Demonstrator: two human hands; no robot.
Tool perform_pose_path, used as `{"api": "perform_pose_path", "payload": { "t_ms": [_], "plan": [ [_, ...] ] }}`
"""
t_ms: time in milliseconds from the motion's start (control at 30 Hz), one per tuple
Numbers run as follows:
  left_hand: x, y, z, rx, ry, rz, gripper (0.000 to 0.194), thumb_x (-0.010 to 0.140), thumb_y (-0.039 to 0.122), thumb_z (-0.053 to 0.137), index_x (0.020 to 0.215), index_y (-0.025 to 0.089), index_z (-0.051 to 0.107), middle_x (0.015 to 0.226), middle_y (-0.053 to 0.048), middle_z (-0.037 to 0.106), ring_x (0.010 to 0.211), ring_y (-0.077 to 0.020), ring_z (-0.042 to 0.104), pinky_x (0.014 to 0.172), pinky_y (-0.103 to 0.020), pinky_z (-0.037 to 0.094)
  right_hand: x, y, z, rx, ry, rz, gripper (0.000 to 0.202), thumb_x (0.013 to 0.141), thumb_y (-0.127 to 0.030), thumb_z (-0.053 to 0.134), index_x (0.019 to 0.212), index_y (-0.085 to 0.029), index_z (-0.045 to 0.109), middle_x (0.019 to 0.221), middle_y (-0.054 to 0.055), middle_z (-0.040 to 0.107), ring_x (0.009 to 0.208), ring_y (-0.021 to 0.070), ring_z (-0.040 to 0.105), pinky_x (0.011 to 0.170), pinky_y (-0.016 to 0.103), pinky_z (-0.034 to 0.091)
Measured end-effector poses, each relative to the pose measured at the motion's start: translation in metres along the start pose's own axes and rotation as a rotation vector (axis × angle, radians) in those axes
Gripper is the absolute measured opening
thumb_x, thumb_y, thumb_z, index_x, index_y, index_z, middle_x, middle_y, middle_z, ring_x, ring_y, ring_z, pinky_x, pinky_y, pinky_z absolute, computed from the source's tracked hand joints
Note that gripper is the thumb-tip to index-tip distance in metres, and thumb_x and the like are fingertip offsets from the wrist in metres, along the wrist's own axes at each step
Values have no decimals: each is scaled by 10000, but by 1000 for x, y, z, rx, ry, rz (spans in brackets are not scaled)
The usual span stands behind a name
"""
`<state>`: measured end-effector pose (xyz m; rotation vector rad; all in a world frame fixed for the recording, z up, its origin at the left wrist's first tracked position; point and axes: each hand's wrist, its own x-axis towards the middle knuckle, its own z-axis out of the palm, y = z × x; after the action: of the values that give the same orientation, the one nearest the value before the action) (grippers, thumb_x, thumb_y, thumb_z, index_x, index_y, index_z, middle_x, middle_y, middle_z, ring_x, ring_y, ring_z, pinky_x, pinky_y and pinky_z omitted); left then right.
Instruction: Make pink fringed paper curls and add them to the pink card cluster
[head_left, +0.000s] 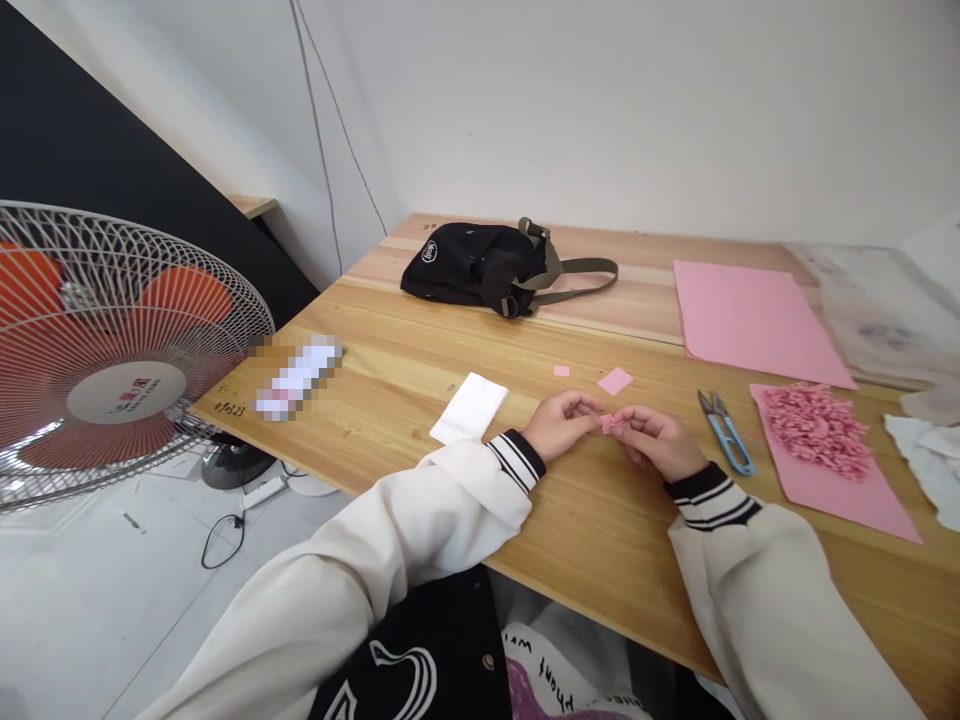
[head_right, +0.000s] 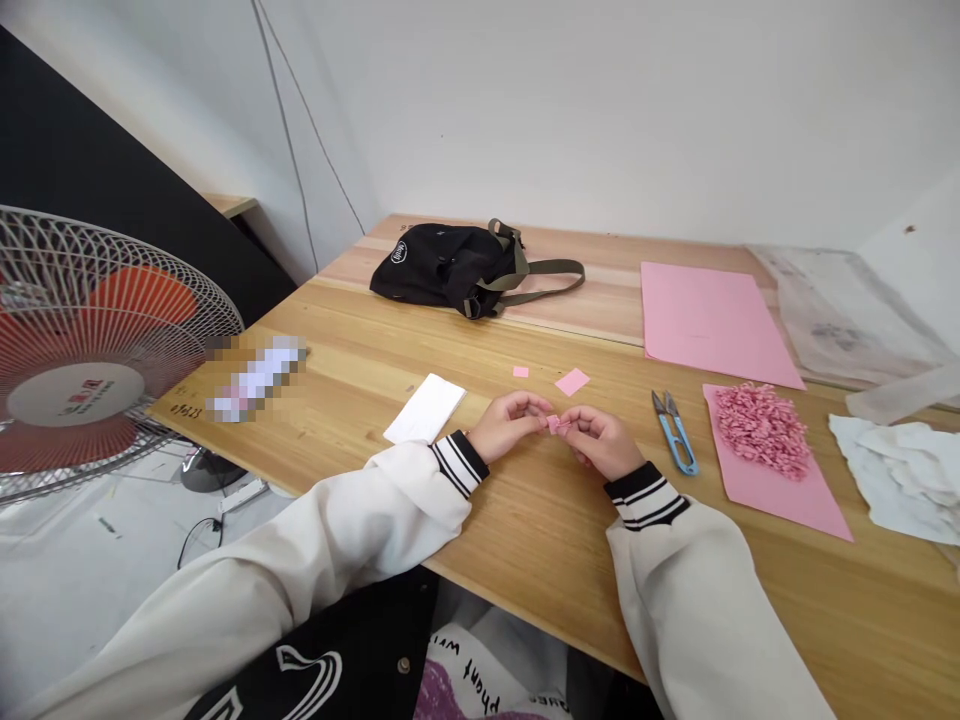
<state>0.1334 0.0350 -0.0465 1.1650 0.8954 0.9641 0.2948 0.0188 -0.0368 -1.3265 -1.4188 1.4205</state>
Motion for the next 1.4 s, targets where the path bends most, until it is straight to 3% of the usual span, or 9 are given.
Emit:
{"api": "perform_pose_path", "payload": {
  "t_ms": [500,700,1400],
  "plan": [
    [-4,5,-1,22,-108,52,196,664,294,658,711,111,604,661,-9,628,591,-83,525,620,-241,422,-2,-5,3,1,18,10,330,594,-465,671,670,-166,553,372,-81,423,329,50,341,359,198,233],
    [-4,2,-1,121,-85,34,277,627,334,704,745,113,587,667,-5,610,585,-77,508,607,-231,410,-3,-4,3,3,11,12,334,600,-467,666,673,-159,556,377,-85,414,336,46,332,360,200,223],
    [-3,0,2,223,-29,48,77,701,167,621,738,119,574,651,12,559,562,-50,450,566,-186,394,1,-6,6,-3,48,49,433,514,-551,715,655,-172,560,389,-66,425,317,50,343,327,205,226]
  ]
}}
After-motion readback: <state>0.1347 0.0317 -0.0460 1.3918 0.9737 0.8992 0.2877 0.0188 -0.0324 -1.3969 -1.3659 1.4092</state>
